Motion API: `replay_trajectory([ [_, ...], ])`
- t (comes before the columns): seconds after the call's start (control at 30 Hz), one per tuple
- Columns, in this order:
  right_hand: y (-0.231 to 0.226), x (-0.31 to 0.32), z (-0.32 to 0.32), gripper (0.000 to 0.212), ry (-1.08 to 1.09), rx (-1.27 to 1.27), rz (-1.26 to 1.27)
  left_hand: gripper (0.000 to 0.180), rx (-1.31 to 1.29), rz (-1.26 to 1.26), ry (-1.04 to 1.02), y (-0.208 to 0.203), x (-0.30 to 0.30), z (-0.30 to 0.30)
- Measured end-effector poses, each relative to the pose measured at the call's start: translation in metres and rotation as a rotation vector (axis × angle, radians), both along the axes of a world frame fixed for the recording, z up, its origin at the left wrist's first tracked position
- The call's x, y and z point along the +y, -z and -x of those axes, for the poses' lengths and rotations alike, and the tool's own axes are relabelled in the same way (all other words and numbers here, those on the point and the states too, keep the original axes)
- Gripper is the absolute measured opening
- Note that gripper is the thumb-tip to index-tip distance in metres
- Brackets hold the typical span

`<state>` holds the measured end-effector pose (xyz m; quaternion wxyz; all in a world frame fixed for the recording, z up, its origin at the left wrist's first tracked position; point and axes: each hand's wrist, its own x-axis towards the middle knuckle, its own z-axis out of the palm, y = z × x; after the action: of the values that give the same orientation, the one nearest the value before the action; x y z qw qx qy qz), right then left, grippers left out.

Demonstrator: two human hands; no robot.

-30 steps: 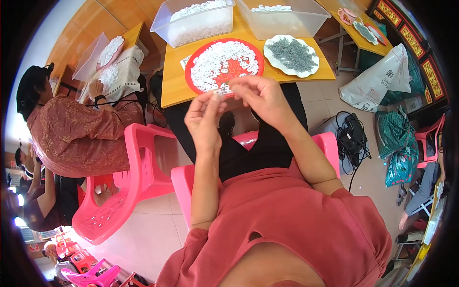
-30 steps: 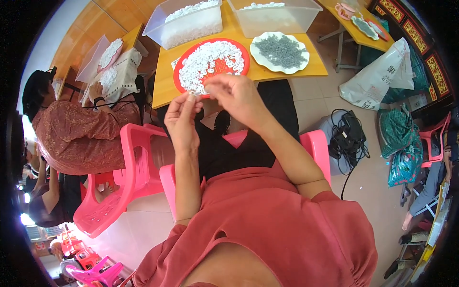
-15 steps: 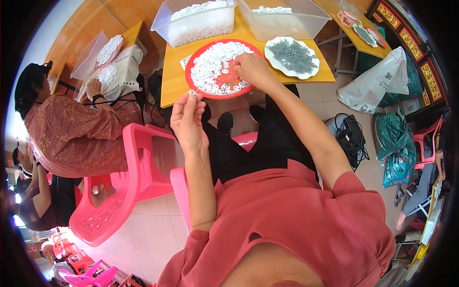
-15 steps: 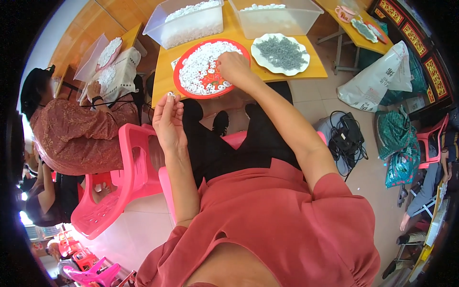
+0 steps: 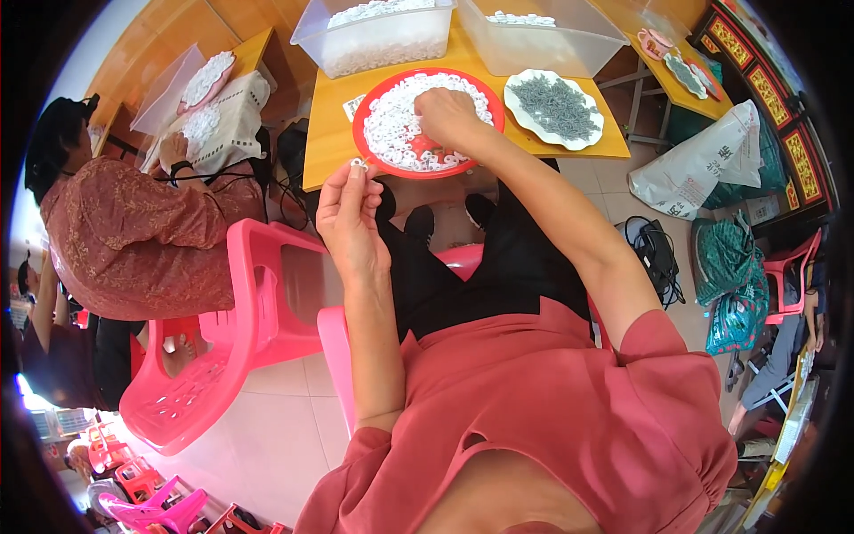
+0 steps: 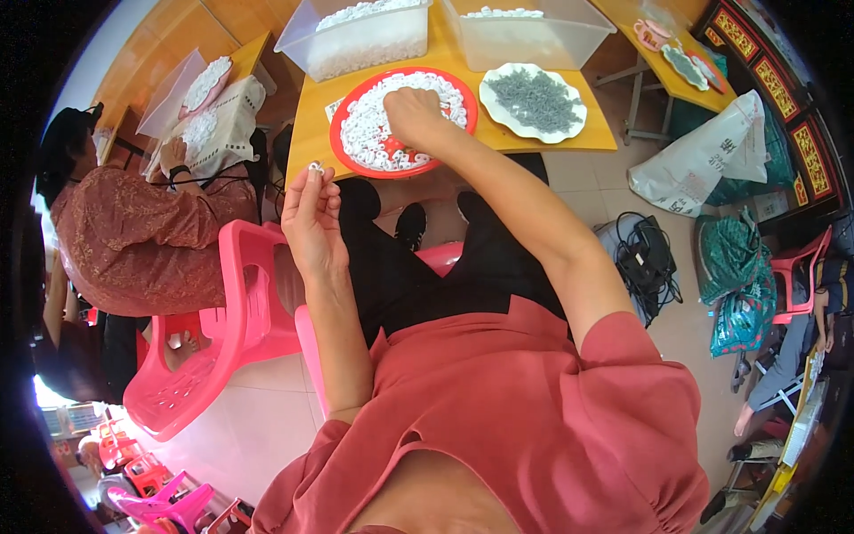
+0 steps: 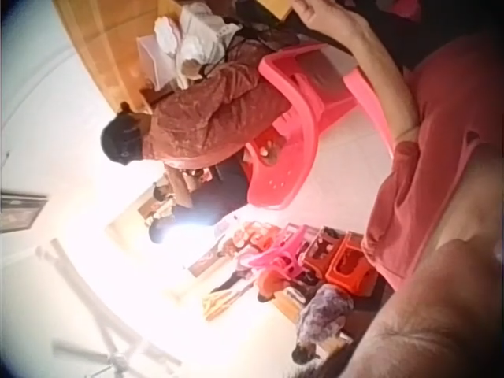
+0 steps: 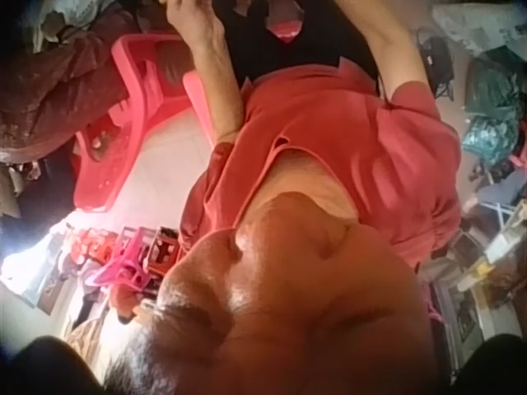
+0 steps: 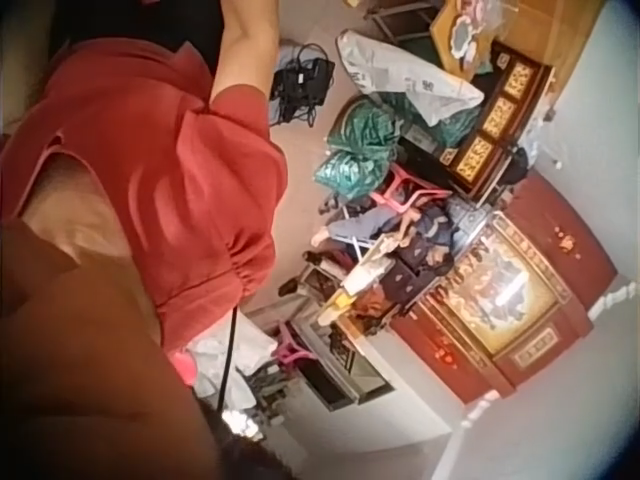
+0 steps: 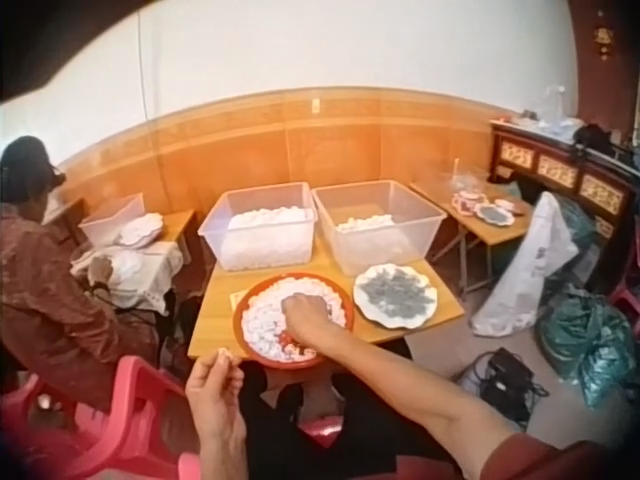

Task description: The person assembles small white plastic components by pressing plastic rings and plastic cylinders together by hand.

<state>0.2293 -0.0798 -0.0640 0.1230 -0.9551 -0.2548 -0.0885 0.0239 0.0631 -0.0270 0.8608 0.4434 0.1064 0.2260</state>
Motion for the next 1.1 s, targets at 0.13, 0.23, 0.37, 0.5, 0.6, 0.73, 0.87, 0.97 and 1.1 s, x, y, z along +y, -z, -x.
replay_trajectory([
  [0.13,0.002,-0.013,0.001,0.017,0.010,0.106,-0.115,0.016,0.002,-0.005,-0.017,-0.001,0.003,0.000],
  [0.23,0.014,-0.016,-0.004,0.017,-0.012,0.125,-0.109,0.016,0.014,-0.002,-0.012,-0.002,-0.001,0.000],
  [0.37,0.023,-0.013,-0.005,0.017,-0.031,0.063,-0.057,0.016,0.012,-0.008,0.003,-0.003,-0.002,0.002],
  [0.5,0.016,-0.020,-0.001,0.018,-0.054,0.020,-0.071,0.017,0.029,-0.008,0.008,0.000,-0.003,0.001],
  [0.6,-0.015,-0.036,0.032,0.024,-0.086,0.414,-0.535,0.018,0.020,-0.013,0.038,0.004,-0.008,0.000],
  [0.73,-0.035,-0.055,0.090,0.025,-0.089,0.948,-1.198,0.019,0.064,-0.047,0.085,-0.005,-0.026,0.005],
  [0.87,-0.048,-0.071,0.133,0.021,-0.089,1.085,-1.387,0.018,0.050,-0.120,0.128,-0.007,-0.041,0.009],
  [0.97,-0.046,-0.079,0.142,0.020,-0.110,1.109,-1.452,0.017,0.034,-0.198,0.157,-0.007,-0.048,0.010],
  [1.1,-0.049,-0.083,0.148,0.018,-0.133,1.090,-1.482,0.016,0.022,-0.239,0.161,-0.003,-0.054,0.009],
])
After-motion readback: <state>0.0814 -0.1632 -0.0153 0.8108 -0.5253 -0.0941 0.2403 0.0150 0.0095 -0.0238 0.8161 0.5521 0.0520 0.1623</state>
